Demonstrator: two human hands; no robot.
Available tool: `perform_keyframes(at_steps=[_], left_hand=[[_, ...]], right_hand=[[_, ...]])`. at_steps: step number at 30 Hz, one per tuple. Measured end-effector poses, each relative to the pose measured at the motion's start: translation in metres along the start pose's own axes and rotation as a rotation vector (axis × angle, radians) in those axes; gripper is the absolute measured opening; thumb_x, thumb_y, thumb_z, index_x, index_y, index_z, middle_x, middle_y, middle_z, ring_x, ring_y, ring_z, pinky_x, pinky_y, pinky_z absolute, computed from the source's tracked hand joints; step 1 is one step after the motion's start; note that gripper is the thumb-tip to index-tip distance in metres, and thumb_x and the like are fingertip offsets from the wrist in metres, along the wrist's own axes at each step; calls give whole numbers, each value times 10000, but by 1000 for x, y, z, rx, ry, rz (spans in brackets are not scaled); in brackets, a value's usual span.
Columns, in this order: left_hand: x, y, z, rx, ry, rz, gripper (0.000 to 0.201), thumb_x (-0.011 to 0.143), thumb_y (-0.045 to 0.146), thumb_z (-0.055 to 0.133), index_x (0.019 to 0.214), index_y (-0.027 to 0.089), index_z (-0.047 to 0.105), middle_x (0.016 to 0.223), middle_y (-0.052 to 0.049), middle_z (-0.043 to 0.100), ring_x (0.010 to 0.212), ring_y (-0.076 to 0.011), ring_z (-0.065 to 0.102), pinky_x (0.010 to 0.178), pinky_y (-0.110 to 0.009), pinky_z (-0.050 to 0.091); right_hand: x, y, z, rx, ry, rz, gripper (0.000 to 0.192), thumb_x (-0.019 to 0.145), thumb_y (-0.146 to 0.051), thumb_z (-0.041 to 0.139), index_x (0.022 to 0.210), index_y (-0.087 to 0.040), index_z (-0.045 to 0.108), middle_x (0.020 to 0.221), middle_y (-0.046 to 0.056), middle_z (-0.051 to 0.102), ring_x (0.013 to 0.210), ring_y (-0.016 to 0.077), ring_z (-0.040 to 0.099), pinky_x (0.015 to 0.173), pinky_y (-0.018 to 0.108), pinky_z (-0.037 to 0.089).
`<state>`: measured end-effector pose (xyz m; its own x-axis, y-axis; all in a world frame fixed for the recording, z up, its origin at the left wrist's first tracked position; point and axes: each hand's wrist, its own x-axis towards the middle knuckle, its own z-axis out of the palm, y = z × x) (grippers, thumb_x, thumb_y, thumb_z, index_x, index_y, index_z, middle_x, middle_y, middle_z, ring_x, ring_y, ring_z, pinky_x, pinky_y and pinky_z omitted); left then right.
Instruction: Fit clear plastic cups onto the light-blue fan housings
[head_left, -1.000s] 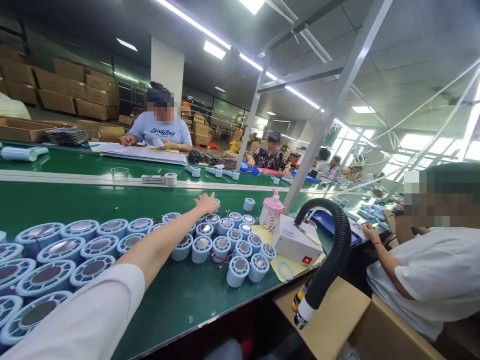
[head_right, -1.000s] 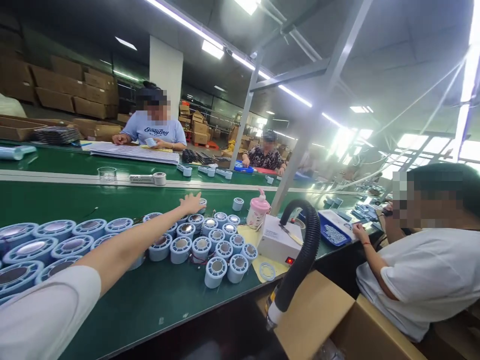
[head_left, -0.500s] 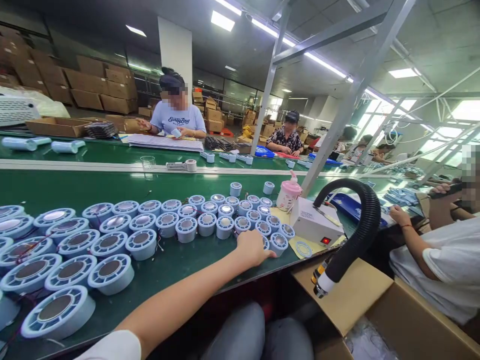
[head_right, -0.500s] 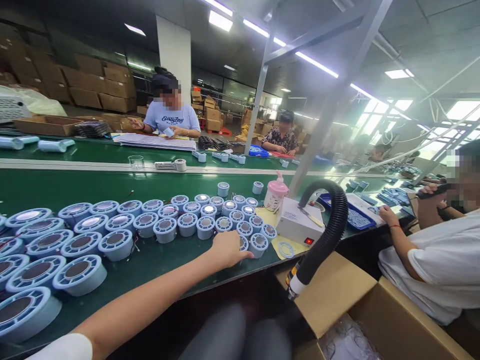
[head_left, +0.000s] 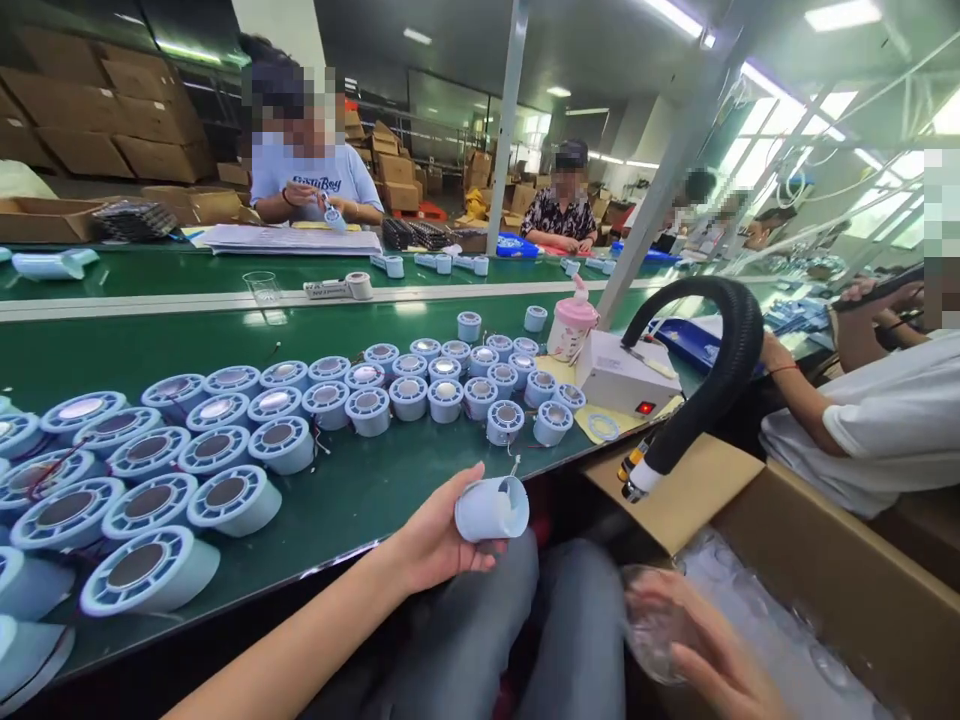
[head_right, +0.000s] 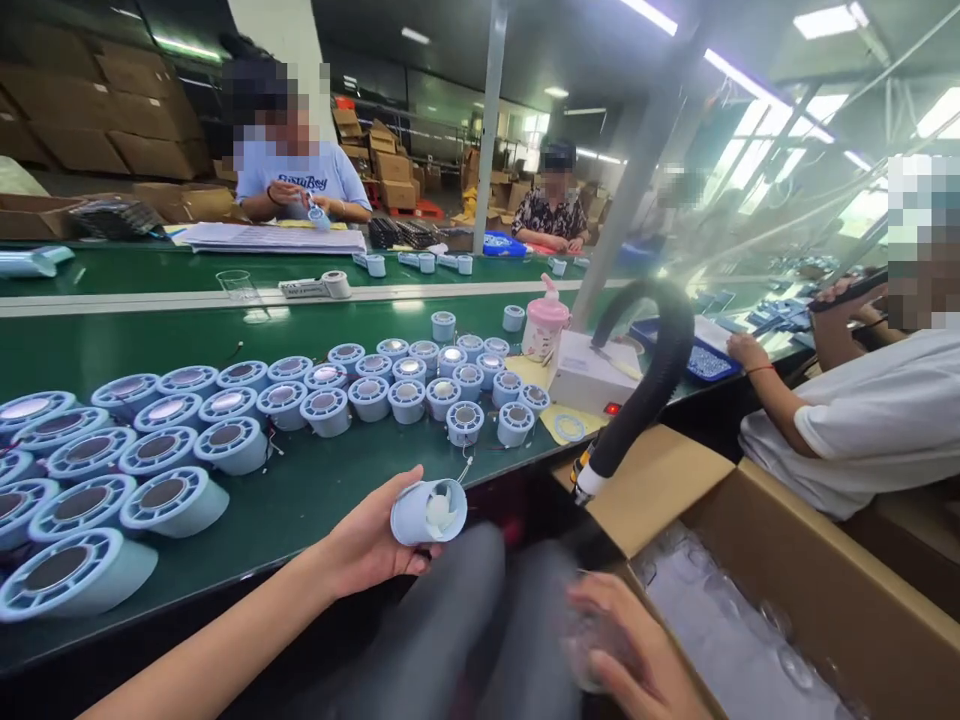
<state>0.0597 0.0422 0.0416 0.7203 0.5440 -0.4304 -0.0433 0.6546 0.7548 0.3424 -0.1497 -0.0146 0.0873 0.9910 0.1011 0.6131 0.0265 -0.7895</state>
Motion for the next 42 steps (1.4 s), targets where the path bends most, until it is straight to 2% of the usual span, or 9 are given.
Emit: perform_keyframes(at_steps=[2, 7, 12, 16, 22, 27, 33, 39, 42], left_hand=[[-1, -10, -4, -2, 43, -77, 441, 789, 583, 477, 861, 152, 540, 709, -38, 562, 557, -117, 514, 446, -185, 348], [-5, -21, -22, 144, 112, -52, 367, 725, 422, 489, 956, 150, 571, 727, -18, 535, 512, -97, 440, 393, -179, 289], [-17, -19, -24, 429, 87, 18, 276, 673, 320, 548, 904, 171, 578, 760, 4, 535, 573, -105, 435, 389, -171, 260], [-33, -20, -20, 648, 75, 88, 138, 738, 286, 618, 824, 178, 619, 762, 24, 547, 693, -125, 453, 579, -205, 369], [-46, -29, -20, 1049, 130, 415, 201, 838, 316, 642, 1004, 204, 636, 1035, -19, 623, 939, -179, 551, 855, -282, 395], [-39, -39, -24, 1009, 104, 552, 623, 590, 429, 858, 1141, 240, 637, 1062, -37, 613, 965, -205, 577, 855, -301, 437], [-24, -53, -30, 983, 17, 730, 595, 554, 420, 877, 1092, 237, 699, 1118, -93, 537, 1058, -249, 554, 948, -380, 463], [-27, -54, -23, 809, -207, 426, 691, 679, 297, 814, 1317, 294, 548, 1312, -87, 563, 1184, -264, 555, 910, -353, 523], [-32, -53, -17, 638, -158, 331, 713, 682, 271, 810, 1332, 261, 517, 1271, -89, 595, 1082, -241, 618, 851, -327, 550]], right_hand=[[23, -28, 27, -35, -99, -144, 430, 913, -437, 503, 1317, -302, 567, 1335, 95, 552, 1189, 291, 586, 992, 401, 506], [71, -74, 77, -321, 23, -375, 504, 892, -280, 536, 1393, -265, 491, 1365, 149, 455, 1170, 298, 559, 947, 447, 527], [97, -91, 96, -571, 64, -423, 519, 861, -185, 561, 1373, -256, 516, 1444, 191, 389, 1145, 357, 522, 828, 516, 559], [101, -100, 96, -638, -93, -416, 352, 783, -70, 607, 1096, -209, 687, 1407, 184, 458, 1117, 376, 534, 801, 511, 558], [83, -96, 87, -105, -349, -199, 98, 793, -210, 716, 874, -238, 669, 1334, 73, 506, 1148, 255, 561, 907, 388, 519], [69, -96, 84, 113, -243, -71, 231, 936, -295, 503, 796, -218, 670, 1170, 82, 579, 1097, 232, 579, 948, 374, 452], [59, -96, 83, 295, -113, 72, 299, 871, -338, 552, 622, -192, 630, 1060, 98, 611, 980, 240, 604, 704, 292, 505], [62, -84, 78, 590, -50, 210, 353, 814, -386, 656, 522, -190, 635, 945, 94, 705, 881, 231, 665, 674, 301, 549], [59, -79, 75, 622, -138, 129, 127, 762, -356, 748, 781, -230, 739, 1165, 92, 695, 1080, 280, 645, 830, 385, 572]])
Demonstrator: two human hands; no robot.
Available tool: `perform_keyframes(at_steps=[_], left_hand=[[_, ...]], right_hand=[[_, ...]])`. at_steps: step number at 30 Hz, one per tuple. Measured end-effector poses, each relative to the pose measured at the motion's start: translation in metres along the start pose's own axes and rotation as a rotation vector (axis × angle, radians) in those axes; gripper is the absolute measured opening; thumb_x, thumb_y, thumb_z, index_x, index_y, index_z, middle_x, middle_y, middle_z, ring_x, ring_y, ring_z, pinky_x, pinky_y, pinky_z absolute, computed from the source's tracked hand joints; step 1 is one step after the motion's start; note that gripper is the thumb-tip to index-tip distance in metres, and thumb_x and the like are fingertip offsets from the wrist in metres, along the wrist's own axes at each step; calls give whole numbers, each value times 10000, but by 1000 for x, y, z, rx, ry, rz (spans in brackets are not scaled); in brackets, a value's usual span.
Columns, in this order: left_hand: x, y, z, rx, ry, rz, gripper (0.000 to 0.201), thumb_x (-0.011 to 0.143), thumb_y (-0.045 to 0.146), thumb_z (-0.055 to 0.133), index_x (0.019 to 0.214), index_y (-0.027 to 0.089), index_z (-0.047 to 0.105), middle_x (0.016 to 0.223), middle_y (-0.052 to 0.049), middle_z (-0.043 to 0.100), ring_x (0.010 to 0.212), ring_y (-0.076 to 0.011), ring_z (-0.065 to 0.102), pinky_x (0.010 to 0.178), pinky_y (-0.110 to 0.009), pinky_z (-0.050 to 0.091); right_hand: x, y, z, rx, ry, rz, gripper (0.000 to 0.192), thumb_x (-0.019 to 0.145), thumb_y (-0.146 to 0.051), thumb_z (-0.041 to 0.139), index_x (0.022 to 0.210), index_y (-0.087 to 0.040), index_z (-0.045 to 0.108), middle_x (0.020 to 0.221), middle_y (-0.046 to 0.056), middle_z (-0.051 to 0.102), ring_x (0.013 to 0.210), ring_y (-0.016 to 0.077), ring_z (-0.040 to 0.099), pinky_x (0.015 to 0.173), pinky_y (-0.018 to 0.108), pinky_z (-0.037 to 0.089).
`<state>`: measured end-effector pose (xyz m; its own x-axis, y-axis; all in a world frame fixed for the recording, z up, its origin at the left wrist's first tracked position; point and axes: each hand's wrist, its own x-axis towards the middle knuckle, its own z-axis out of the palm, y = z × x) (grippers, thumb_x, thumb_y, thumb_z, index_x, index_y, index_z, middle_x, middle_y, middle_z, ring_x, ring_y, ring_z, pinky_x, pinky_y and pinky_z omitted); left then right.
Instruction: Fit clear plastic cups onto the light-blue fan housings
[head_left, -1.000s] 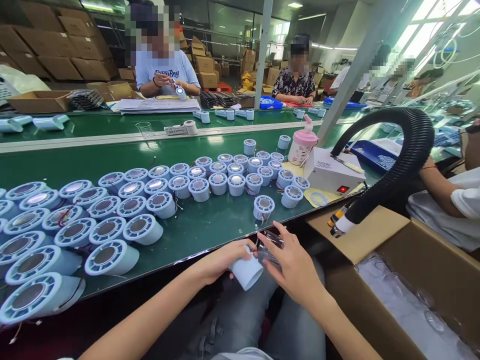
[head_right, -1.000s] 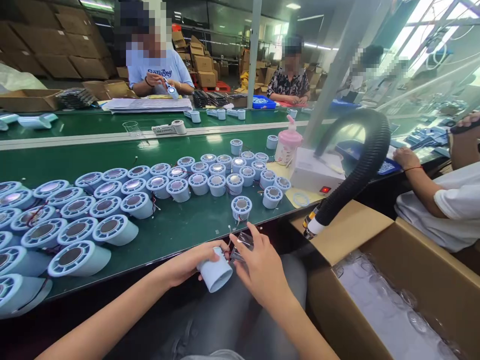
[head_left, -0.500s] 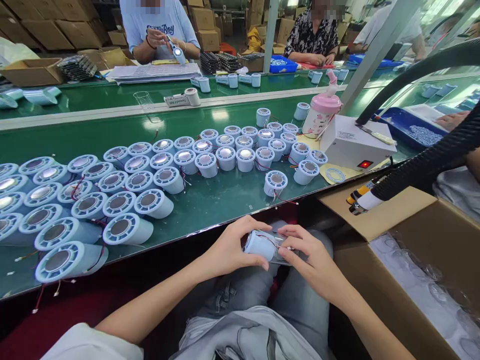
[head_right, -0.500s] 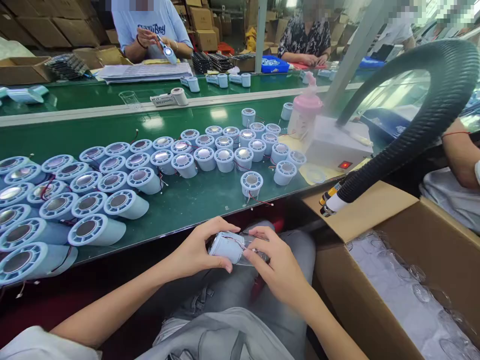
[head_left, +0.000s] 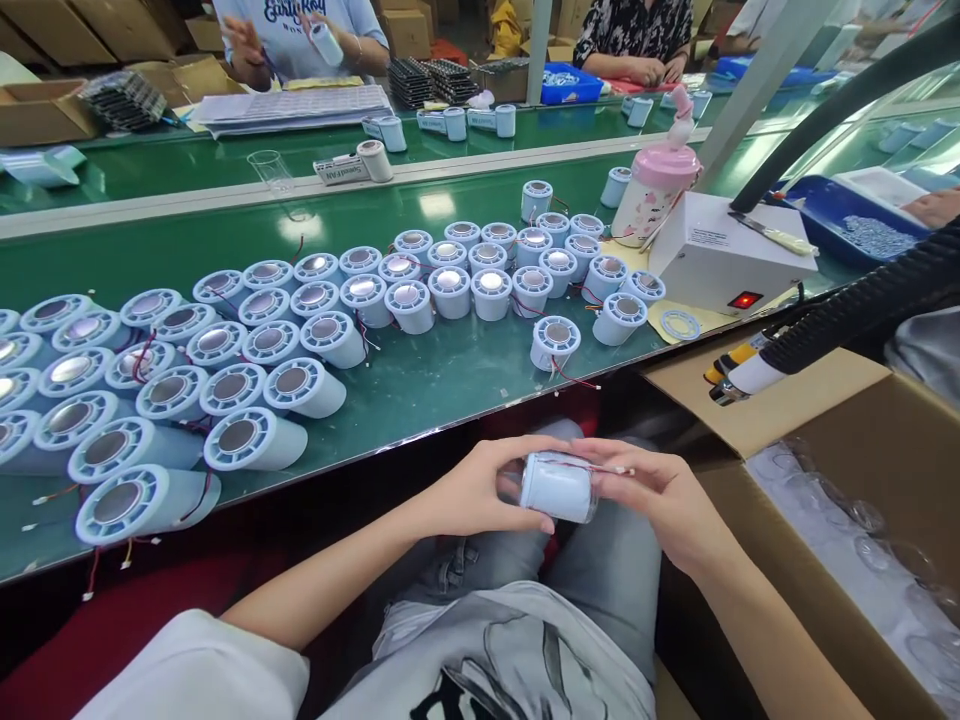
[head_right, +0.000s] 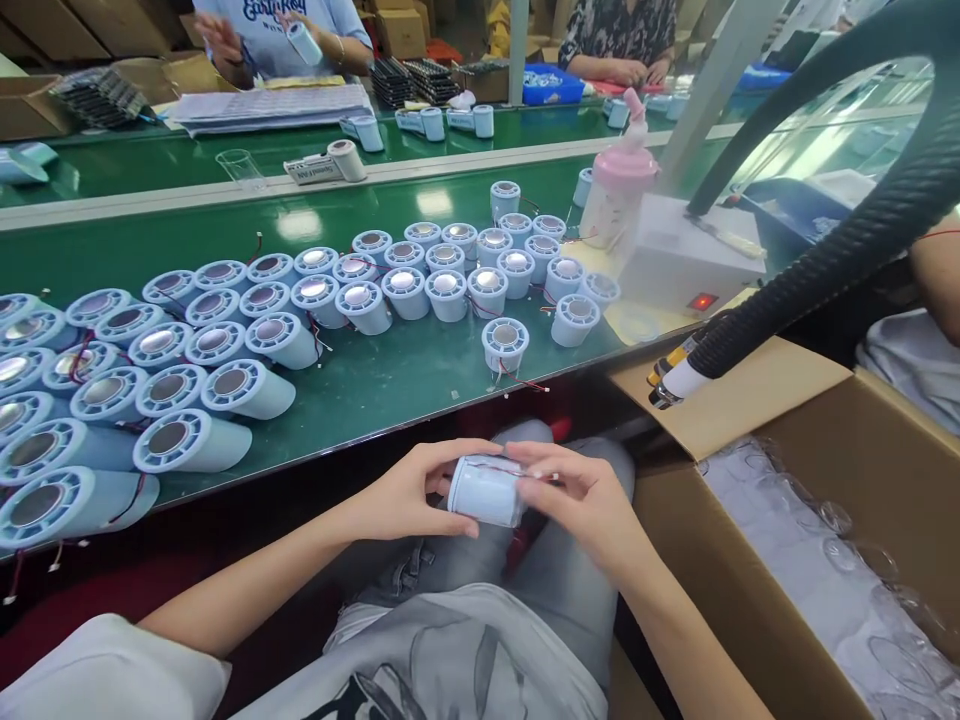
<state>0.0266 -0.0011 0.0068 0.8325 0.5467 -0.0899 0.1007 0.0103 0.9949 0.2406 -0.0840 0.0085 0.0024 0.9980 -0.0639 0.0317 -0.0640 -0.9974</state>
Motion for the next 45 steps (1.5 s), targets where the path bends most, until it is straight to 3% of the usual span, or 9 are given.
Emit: perform_keyframes(at_steps=[2, 4, 10, 20, 25, 29, 31, 37, 45], left_hand=[[-3, 3, 2, -98, 26, -60, 727, 678, 268, 812, 1334, 243, 500, 1222, -90, 627, 1027, -232, 641, 839, -331, 552], [-5, 5, 2, -149, 23, -113, 737, 673, 274, 814, 1335, 238, 493, 1160, -86, 655, 948, -218, 662, 792, -321, 556], [-5, 12, 1, -132, -5, -143, 750, 659, 282, 821, 1337, 254, 503, 1069, -57, 655, 777, -143, 633, 640, -213, 507], [-5, 11, 2, -257, -22, -180, 732, 669, 310, 818, 1328, 255, 505, 1074, -64, 625, 707, -125, 601, 576, -240, 548], [-6, 12, 0, -121, -20, -135, 738, 684, 352, 807, 1343, 235, 498, 1092, -83, 650, 757, -160, 641, 644, -270, 556], [-7, 14, -1, 52, 18, 68, 720, 642, 293, 844, 1304, 263, 564, 1296, -89, 597, 1134, -269, 601, 942, -357, 514], [-7, 14, -1, 98, 13, 145, 706, 638, 273, 848, 1291, 269, 582, 1341, -88, 576, 1232, -285, 545, 1008, -377, 478], [-8, 12, 0, 136, -5, 219, 729, 640, 244, 850, 1312, 263, 568, 1362, -97, 572, 1255, -271, 539, 1047, -384, 450], [-7, 14, -1, 164, -21, 227, 751, 636, 217, 851, 1325, 260, 555, 1364, -91, 573, 1257, -259, 540, 1043, -358, 452]], right_hand=[[-6, 1, -1, -164, -66, -116, 304, 722, -280, 797, 1015, -267, 720, 1298, 87, 631, 1209, 300, 575, 959, 452, 525], [-12, 1, -1, -346, -88, -239, 413, 730, -222, 789, 1125, -272, 675, 1327, 90, 611, 1261, 298, 535, 1016, 468, 491], [-20, 4, -2, -428, -71, -363, 406, 784, -178, 736, 1162, -267, 617, 1322, 93, 612, 1232, 270, 567, 961, 391, 545], [-25, 6, -3, -412, -62, -380, 431, 783, -159, 745, 1166, -283, 592, 1338, 84, 600, 1246, 258, 556, 974, 374, 543], [-25, 4, -2, -339, -54, -283, 466, 757, -163, 766, 1179, -273, 602, 1311, 86, 616, 1175, 254, 609, 934, 363, 575], [-24, 3, -2, -227, -66, -183, 505, 749, -161, 775, 1205, -279, 593, 1246, 64, 649, 1102, 229, 646, 890, 338, 602], [-25, 3, -2, -178, -67, -142, 497, 747, -169, 782, 1187, -307, 596, 1209, 35, 661, 1089, 215, 648, 868, 315, 610], [-28, 2, -5, -29, -97, -15, 486, 761, -218, 792, 1170, -368, 576, 1146, -15, 671, 1070, 175, 634, 838, 255, 602], [-25, 3, -3, 231, -127, 154, 437, 788, -298, 775, 1167, -343, 564, 1183, 11, 643, 968, 147, 635, 770, 234, 580]])
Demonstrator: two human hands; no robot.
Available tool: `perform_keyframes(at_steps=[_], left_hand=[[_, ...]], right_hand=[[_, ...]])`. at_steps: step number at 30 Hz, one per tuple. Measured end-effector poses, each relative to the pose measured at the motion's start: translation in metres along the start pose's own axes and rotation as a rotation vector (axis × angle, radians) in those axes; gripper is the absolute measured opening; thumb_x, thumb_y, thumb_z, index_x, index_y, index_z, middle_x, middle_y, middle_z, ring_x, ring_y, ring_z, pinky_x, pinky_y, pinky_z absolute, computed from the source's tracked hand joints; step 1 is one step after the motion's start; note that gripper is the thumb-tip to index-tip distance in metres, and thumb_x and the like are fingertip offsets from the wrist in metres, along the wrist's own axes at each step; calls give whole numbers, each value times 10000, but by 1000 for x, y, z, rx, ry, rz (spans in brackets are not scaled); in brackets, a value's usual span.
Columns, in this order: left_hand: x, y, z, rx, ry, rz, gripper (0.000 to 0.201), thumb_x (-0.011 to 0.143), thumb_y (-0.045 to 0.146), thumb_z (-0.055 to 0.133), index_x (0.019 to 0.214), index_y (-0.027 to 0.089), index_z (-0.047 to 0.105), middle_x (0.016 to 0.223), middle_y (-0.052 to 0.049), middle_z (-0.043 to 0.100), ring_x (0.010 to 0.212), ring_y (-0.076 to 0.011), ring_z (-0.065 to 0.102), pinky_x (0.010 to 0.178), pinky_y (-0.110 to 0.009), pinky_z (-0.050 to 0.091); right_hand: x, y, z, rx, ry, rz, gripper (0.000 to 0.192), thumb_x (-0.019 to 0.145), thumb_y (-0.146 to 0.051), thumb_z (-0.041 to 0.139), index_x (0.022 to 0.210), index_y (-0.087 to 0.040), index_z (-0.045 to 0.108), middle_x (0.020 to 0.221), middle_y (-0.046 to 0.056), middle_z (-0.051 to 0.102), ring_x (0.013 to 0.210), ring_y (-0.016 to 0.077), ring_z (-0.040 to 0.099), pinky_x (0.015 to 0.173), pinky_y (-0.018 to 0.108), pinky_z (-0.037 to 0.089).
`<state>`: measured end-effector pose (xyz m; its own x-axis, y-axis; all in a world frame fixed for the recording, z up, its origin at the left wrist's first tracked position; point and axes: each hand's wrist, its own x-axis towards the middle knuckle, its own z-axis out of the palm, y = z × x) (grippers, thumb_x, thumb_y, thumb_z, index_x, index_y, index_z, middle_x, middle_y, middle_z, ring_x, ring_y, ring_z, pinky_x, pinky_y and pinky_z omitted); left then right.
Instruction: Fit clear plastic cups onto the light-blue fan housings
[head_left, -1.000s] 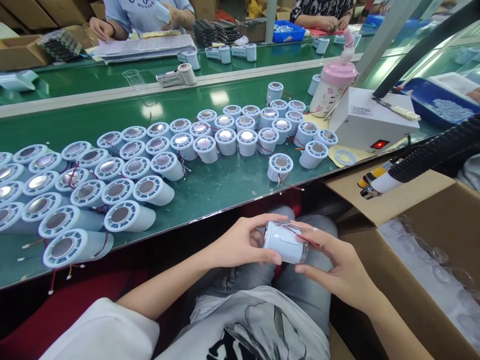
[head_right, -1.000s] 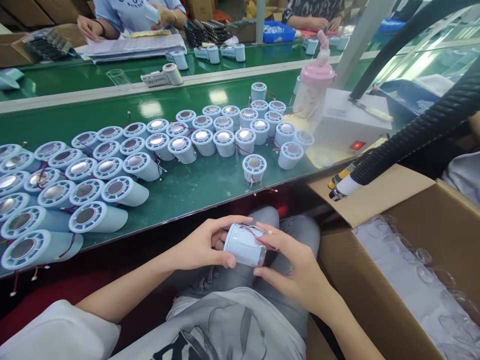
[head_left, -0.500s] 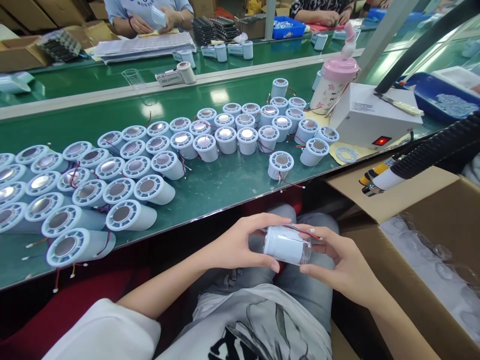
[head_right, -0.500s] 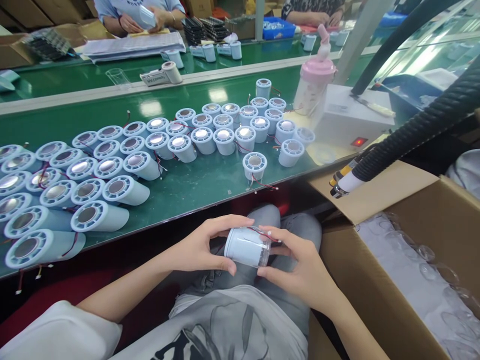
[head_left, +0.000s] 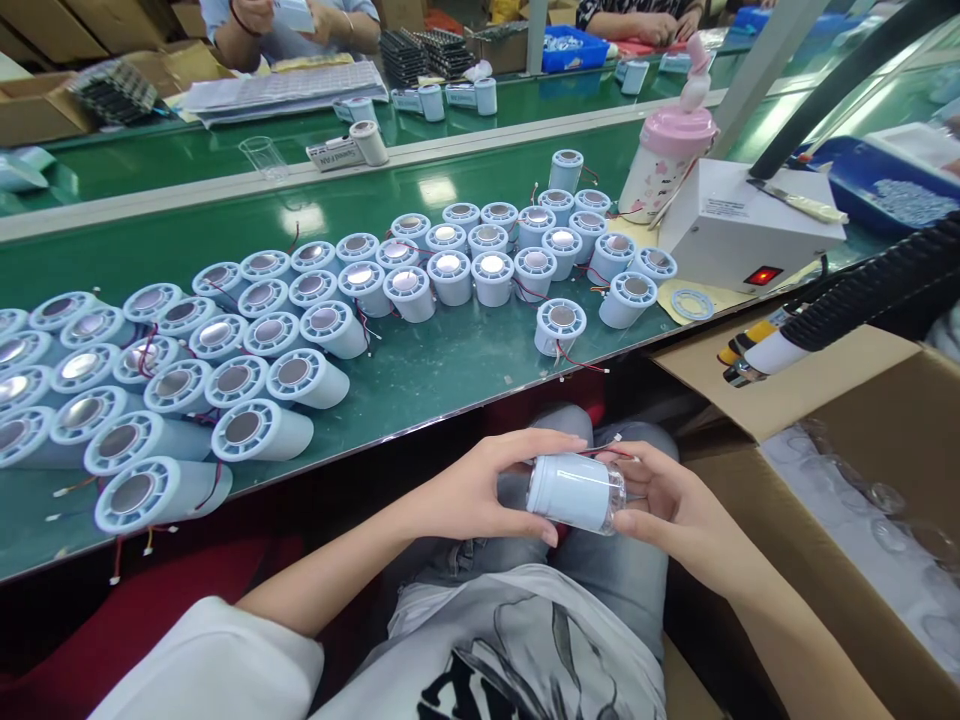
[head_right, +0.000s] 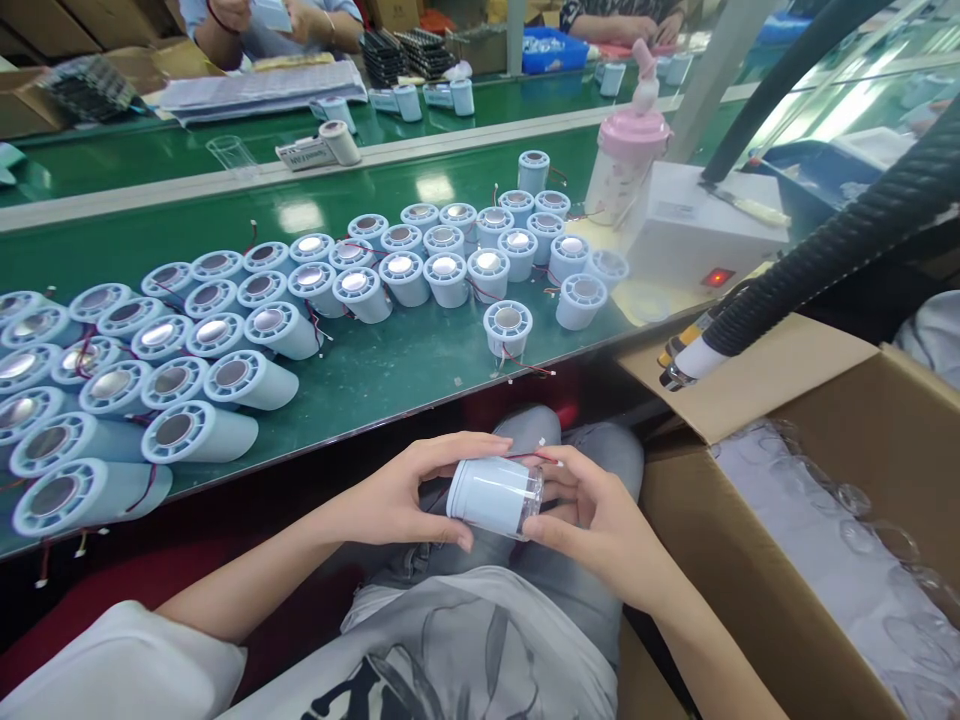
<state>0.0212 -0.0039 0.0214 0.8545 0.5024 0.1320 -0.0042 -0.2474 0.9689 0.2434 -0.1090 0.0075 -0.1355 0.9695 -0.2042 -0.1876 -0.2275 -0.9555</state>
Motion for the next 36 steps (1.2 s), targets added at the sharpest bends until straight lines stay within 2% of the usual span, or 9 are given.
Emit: perform_keyframes(at_steps=[7, 14, 20, 23, 25, 27, 30, 32, 36], left_hand=[[-2, -1, 0, 13, 12, 33, 753, 633, 196, 852, 1322, 272, 556, 1368, -79, 571, 1266, -251, 531, 1051, -351, 443], [-3, -1, -1, 39, 9, 39, 743, 642, 223, 848, 1323, 276, 555, 1380, -91, 559, 1269, -268, 526, 1068, -396, 431], [-3, -1, -2, 34, 6, 69, 770, 623, 198, 858, 1325, 294, 554, 1381, -82, 560, 1273, -264, 525, 1092, -404, 405], [-2, -3, -1, 17, 8, 75, 782, 614, 176, 862, 1321, 313, 557, 1390, -75, 551, 1281, -264, 518, 1102, -406, 393], [-2, -4, -1, -10, 0, 67, 791, 610, 165, 863, 1321, 323, 555, 1412, -75, 528, 1296, -269, 504, 1098, -405, 397], [-2, -6, -1, -50, -16, 57, 794, 615, 160, 860, 1325, 330, 549, 1437, -80, 499, 1312, -276, 487, 1080, -400, 417], [-3, -8, 0, -86, -23, 51, 791, 621, 175, 858, 1329, 333, 543, 1455, -92, 472, 1331, -292, 463, 1045, -398, 451], [-4, -7, 0, -79, -16, 43, 773, 631, 198, 855, 1326, 337, 546, 1453, -95, 470, 1329, -299, 461, 1019, -389, 472], [-3, -1, 2, -71, -9, -12, 684, 683, 242, 822, 1310, 316, 560, 1392, -98, 513, 1294, -290, 488, 942, -345, 520]], right_hand=[[6, -2, 4, 128, -8, 100, 400, 766, -365, 780, 1081, -250, 562, 956, 9, 699, 739, 118, 650, 633, 223, 583], [12, -2, 9, 161, 9, 234, 487, 779, -545, 699, 1046, -189, 502, 716, -6, 688, 569, 134, 679, 530, 213, 568], [13, -2, 17, 249, 9, 301, 516, 768, -632, 653, 975, -180, 516, 577, -18, 659, 465, 126, 654, 408, 150, 507], [13, 0, 18, 308, -8, 351, 545, 740, -683, 643, 874, -164, 546, 540, 5, 661, 409, 117, 632, 363, 124, 473], [14, 1, 19, 345, -45, 408, 548, 801, -688, 560, 823, -141, 569, 562, 53, 684, 389, 111, 625, 341, 110, 449], [15, 1, 19, 381, -65, 476, 560, 924, -623, 385, 816, -116, 597, 573, 88, 694, 368, 103, 616, 319, 101, 423], [16, 0, 20, 433, -55, 553, 656, 1012, -498, 147, 826, -96, 630, 546, 93, 685, 333, 94, 598, 291, 96, 390], [16, -1, 21, 462, -61, 583, 707, 1015, -488, 98, 828, -86, 648, 532, 90, 678, 325, 92, 591, 277, 95, 375], [16, -2, 21, 493, -85, 623, 730, 1004, -536, 108, 850, -85, 660, 515, 79, 667, 311, 85, 573, 265, 88, 344]])
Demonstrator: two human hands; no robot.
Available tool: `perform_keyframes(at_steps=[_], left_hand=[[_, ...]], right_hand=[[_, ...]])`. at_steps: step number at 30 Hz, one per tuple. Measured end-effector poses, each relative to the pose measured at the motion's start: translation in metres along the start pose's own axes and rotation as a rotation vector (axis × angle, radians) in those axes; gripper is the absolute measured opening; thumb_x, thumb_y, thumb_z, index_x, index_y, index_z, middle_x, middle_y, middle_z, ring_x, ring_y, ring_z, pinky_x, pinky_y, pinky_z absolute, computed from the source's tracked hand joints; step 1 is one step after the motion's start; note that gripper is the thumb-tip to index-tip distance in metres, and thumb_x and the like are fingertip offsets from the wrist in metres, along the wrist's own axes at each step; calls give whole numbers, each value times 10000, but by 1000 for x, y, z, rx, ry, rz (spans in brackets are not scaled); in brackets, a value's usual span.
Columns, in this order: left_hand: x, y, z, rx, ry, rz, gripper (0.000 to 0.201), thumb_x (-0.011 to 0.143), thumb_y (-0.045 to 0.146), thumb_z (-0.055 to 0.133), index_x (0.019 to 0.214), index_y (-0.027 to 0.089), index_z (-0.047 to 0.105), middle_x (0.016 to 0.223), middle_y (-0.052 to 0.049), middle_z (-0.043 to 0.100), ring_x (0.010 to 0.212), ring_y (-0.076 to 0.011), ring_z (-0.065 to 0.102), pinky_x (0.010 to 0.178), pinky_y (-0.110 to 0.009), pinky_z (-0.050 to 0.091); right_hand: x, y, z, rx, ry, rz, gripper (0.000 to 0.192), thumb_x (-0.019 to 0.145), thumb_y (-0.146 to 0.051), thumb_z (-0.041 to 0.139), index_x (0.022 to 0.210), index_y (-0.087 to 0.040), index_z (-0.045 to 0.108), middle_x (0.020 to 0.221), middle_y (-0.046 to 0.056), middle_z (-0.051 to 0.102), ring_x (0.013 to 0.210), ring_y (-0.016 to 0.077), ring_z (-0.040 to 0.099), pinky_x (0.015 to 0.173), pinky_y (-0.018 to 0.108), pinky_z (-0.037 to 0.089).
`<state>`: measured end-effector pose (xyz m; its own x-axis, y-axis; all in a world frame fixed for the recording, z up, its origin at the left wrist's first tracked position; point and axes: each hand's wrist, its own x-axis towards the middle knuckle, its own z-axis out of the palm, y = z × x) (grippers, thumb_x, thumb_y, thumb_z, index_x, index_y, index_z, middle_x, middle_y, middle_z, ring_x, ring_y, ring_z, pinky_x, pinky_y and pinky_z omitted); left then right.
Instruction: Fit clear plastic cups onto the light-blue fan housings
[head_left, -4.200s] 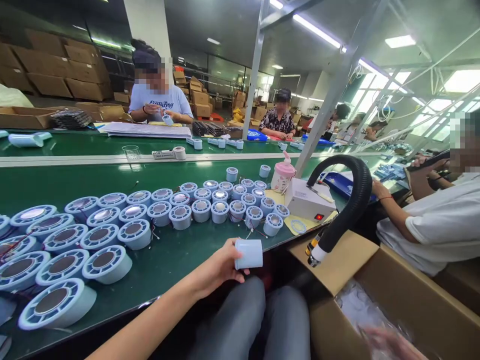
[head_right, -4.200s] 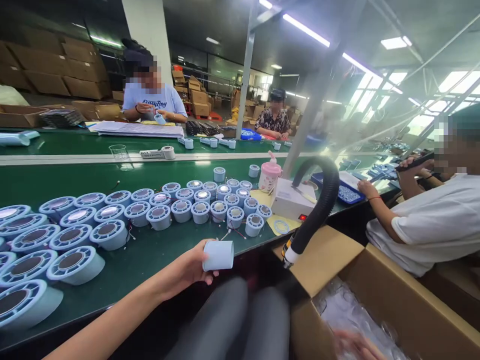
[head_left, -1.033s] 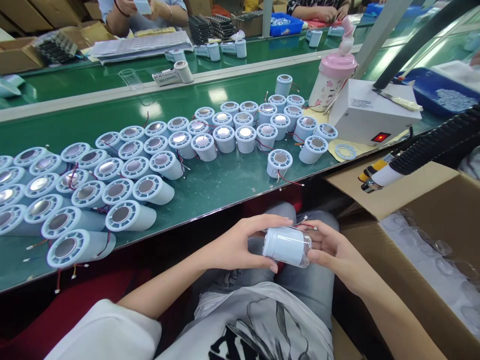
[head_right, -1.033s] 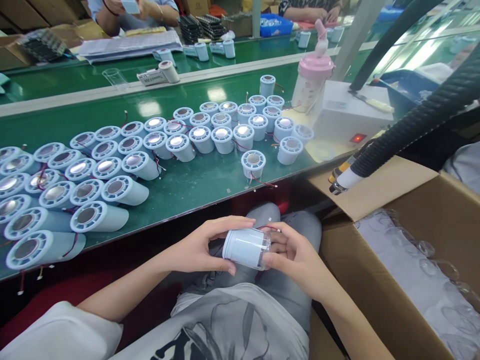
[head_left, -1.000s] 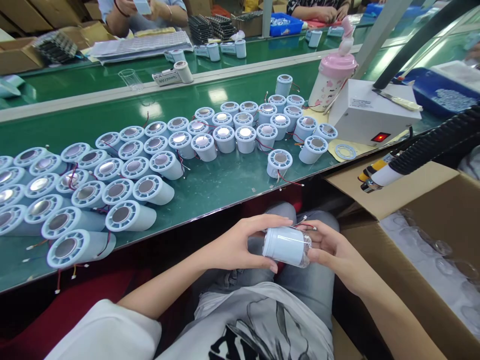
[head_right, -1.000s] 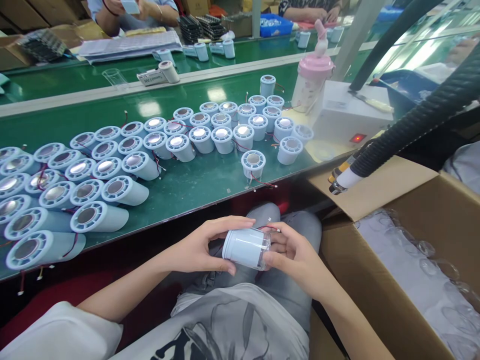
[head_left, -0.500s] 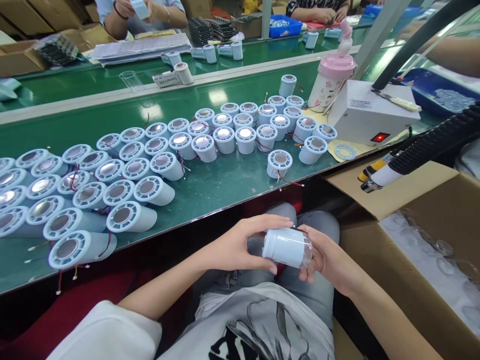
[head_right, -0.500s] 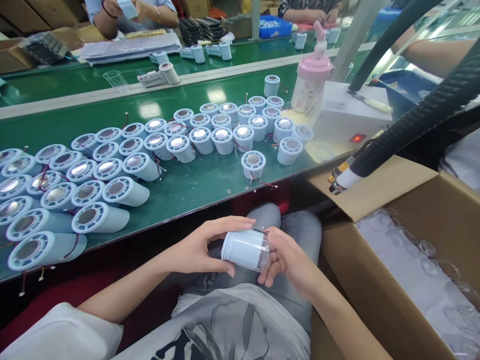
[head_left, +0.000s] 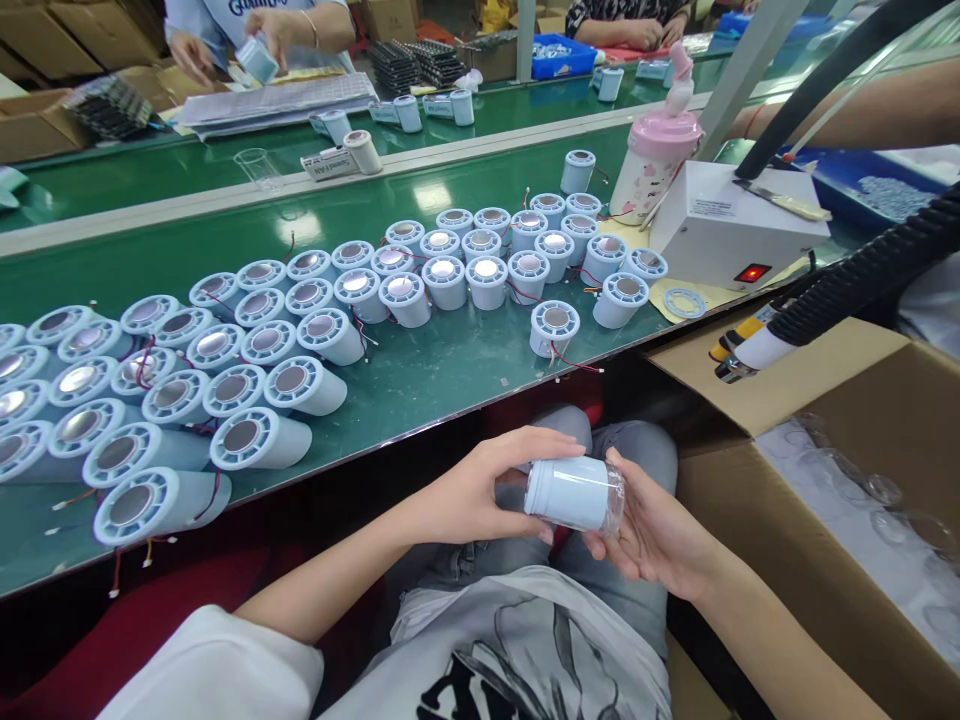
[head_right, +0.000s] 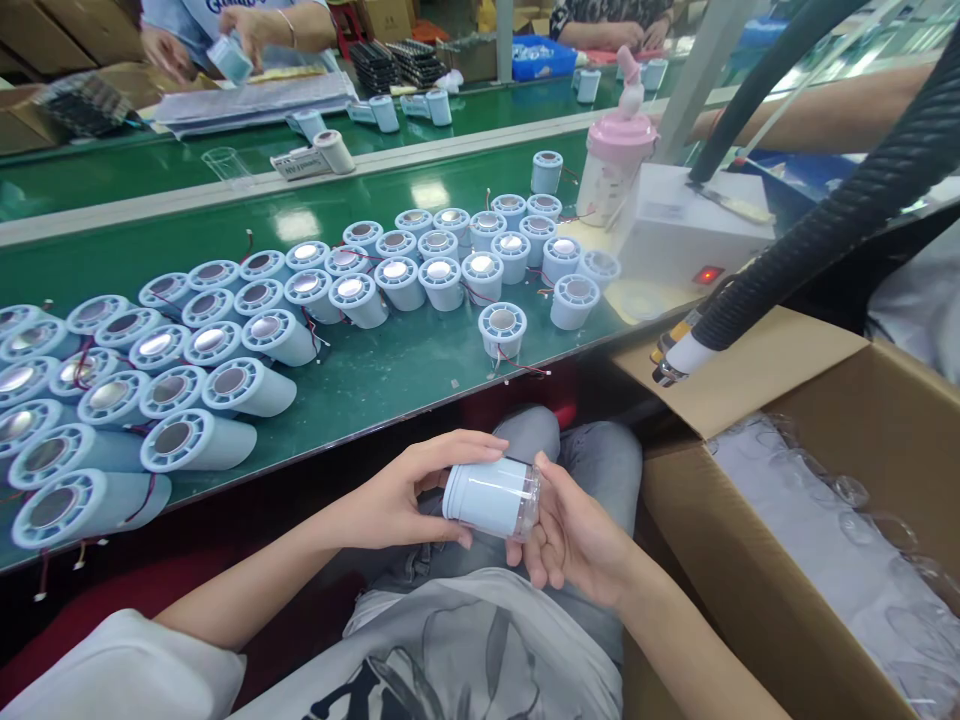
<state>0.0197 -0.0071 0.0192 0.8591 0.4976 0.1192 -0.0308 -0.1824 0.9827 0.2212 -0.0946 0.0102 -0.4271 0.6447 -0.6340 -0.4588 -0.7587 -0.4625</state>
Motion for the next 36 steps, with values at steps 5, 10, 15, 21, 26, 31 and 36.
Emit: perform_keyframes(at_steps=[5, 10, 15, 21, 26, 31, 36], left_hand=[[4, 6, 1, 3, 19, -102, 656, 713, 263, 795, 1317, 271, 539, 1307, -98, 561, 1181, -260, 567, 889, -322, 545], [9, 11, 2, -86, 13, -207, 651, 725, 288, 782, 1320, 240, 522, 1268, -94, 579, 1095, -240, 611, 877, -327, 551], [12, 10, 5, -163, -41, -271, 613, 774, 326, 738, 1327, 229, 492, 1175, -86, 608, 969, -214, 645, 785, -311, 560], [9, 13, 3, -151, -80, -226, 743, 740, 263, 777, 1404, 276, 445, 1365, -107, 539, 1158, -261, 595, 978, -398, 497], [5, 8, 2, -254, -110, -223, 707, 767, 225, 752, 1407, 271, 454, 1313, -101, 589, 1158, -251, 603, 1010, -423, 478], [5, -6, 13, -271, -130, -303, 756, 762, 258, 750, 1435, 244, 406, 1169, -87, 651, 1008, -220, 648, 888, -359, 521], [29, 26, -20, 7, 68, -225, 527, 762, 373, 715, 1223, 173, 558, 983, -54, 651, 828, -180, 627, 717, -270, 502]], right_hand=[[1, 2, -6, -114, 63, 7, 703, 968, -612, 133, 958, -109, 623, 494, 54, 635, 323, 104, 562, 270, 114, 340], [-4, 15, -21, -659, 386, -644, 320, 897, -369, 575, 1155, -189, 513, 1104, 132, 684, 836, 206, 709, 653, 294, 591], [-13, 22, -29, -1132, 277, -1220, 592, 826, -83, 663, 1295, -396, 482, 1521, 2, 382, 1362, 255, 411, 1109, 473, 380], [-17, 20, -26, -575, 192, -826, 467, 800, -343, 746, 1241, -288, 601, 1257, 76, 645, 1106, 273, 632, 893, 386, 560], [-17, 22, -22, -494, 187, -683, 440, 749, -296, 788, 1174, -307, 677, 1088, 24, 709, 675, 170, 668, 671, 317, 584], [-9, 22, -22, -555, 201, -660, 476, 738, -357, 779, 1196, -275, 677, 1038, 48, 736, 899, 263, 685, 765, 357, 579], [-53, -1, -99, -882, 799, -735, 447, 816, -562, 587, 1097, -234, 701, 1107, 103, 717, 1068, 364, 636, 946, 497, 505]])
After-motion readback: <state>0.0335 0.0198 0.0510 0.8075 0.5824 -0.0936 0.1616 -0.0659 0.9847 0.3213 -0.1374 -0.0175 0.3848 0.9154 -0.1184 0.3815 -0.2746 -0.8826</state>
